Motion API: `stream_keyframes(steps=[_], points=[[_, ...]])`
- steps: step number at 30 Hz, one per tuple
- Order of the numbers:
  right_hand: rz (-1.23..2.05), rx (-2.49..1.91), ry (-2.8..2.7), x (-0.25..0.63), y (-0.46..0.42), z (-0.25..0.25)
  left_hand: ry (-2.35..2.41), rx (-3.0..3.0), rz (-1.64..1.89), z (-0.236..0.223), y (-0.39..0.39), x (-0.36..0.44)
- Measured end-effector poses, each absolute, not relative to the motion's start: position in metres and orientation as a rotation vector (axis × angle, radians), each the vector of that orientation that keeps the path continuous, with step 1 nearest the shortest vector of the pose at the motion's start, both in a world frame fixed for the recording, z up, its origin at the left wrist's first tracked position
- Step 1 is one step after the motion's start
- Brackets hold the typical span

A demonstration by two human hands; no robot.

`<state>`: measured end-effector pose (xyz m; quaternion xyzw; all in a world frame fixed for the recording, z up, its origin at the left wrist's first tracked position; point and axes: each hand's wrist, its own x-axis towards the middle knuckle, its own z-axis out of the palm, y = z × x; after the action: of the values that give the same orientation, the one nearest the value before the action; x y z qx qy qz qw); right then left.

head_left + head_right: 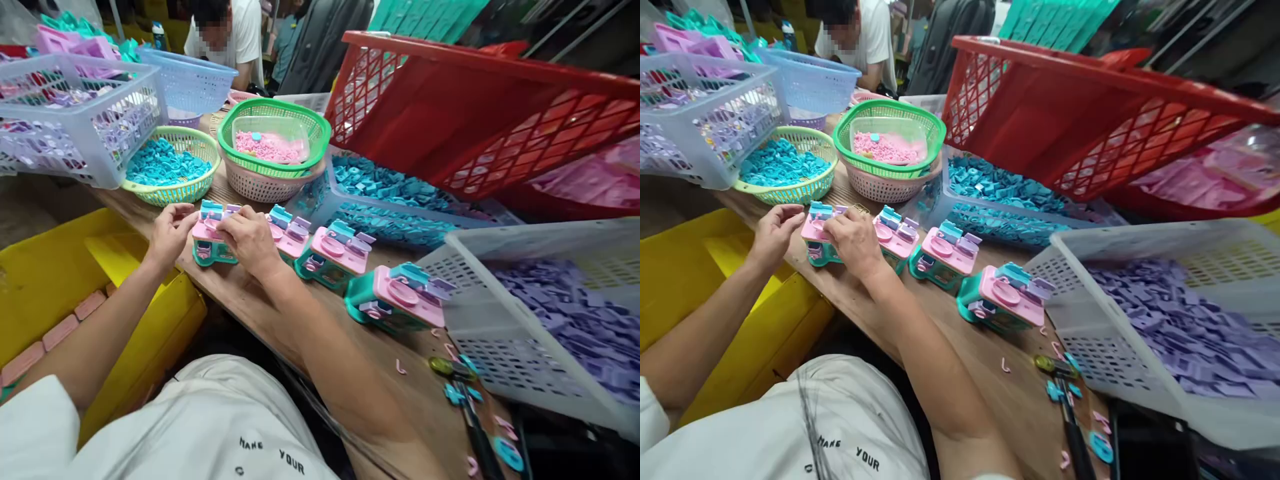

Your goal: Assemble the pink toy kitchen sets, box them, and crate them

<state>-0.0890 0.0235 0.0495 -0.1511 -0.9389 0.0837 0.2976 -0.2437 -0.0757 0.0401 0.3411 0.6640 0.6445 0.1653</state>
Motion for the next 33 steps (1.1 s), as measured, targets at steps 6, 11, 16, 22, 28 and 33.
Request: stream_keyframes(steps=[6, 11, 16, 22, 28, 33], points=[[0.083, -0.343, -2.582, -0.1, 0.027, 0.049, 1.555, 0.648, 1.679, 0.036, -0.06, -0.245], [0.13, -0.257, -2.664, -0.11, 0.025, 0.056, 1.544, 0.569, 1.607, 0.044, -0.062, -0.25], [0.16, -0.293, -2.617, -0.105, 0.021, 0.048, 1.556, 0.594, 1.607, 0.04, -0.057, -0.256], [0.126, -0.323, -2.522, -0.092, 0.01, 0.045, 1.547, 0.714, 1.617, 0.032, -0.064, -0.251], [0.082, -0.211, -2.564, -0.098, 0.015, 0.05, 1.697, 0.788, 1.625, 0.019, -0.071, -0.242], [0.103, -0.114, -2.632, -0.1, 0.023, 0.059, 1.754, 0.786, 1.609, 0.015, -0.07, -0.243]])
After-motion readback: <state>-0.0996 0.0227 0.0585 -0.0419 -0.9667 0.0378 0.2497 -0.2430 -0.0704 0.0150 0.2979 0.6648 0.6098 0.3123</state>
